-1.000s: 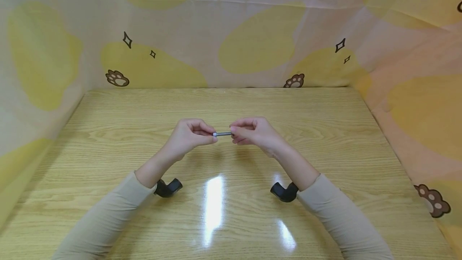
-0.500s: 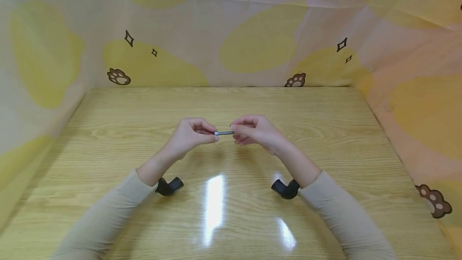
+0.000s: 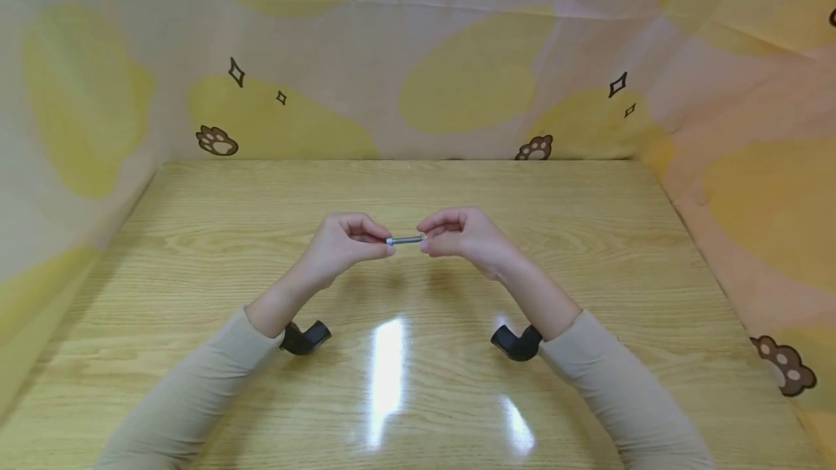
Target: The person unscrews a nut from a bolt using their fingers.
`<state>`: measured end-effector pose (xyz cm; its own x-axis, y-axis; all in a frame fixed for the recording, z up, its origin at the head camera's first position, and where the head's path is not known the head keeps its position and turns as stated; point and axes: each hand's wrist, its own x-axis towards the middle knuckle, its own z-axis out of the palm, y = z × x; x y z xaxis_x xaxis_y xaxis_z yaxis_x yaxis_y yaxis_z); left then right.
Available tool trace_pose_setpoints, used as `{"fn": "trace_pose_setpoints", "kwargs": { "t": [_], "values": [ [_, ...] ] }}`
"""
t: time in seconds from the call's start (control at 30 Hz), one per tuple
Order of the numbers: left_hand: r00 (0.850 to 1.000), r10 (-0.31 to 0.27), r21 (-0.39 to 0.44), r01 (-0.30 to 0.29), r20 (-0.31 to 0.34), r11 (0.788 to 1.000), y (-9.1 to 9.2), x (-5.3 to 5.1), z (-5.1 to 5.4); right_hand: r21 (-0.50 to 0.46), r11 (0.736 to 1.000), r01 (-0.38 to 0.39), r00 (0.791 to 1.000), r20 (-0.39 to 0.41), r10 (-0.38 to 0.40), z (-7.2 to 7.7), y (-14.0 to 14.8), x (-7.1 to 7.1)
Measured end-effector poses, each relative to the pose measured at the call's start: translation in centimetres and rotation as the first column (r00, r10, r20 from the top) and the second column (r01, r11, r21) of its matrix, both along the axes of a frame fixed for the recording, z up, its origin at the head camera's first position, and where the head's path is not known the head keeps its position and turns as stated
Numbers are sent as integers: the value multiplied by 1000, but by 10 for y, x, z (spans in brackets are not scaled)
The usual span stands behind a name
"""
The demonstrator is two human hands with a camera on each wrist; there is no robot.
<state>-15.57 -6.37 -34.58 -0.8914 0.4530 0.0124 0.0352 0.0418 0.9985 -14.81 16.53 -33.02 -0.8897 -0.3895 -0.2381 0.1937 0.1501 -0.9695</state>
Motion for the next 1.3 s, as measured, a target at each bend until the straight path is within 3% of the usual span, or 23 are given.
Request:
{"fn": "trace_pose_setpoints", "kwargs": {
  "t": [0.23,0.53,0.77,1.0,1.3],
  "values": [
    [1000,3,-10,-3,-6,1000,0,-1,-1,4,1000,19,999,49,-19,3,-2,0],
    [1000,3,-19,-3,0,1000,-1,-2,-1,-31,999,7,1000,-12,-7,0,0,0],
    [1000,4,-30,-4,4,1000,0,-2,0,-43,999,24,998,64,-21,0,-2,0],
    [1000,6,-27,-6,9,1000,0,-2,1,-55,998,2,1000,-16,-3,-1,0,1],
    [1000,-2,-21,2,2,1000,0,-2,2,-69,998,15,999,-32,-17,0,0,2]
  ]
}}
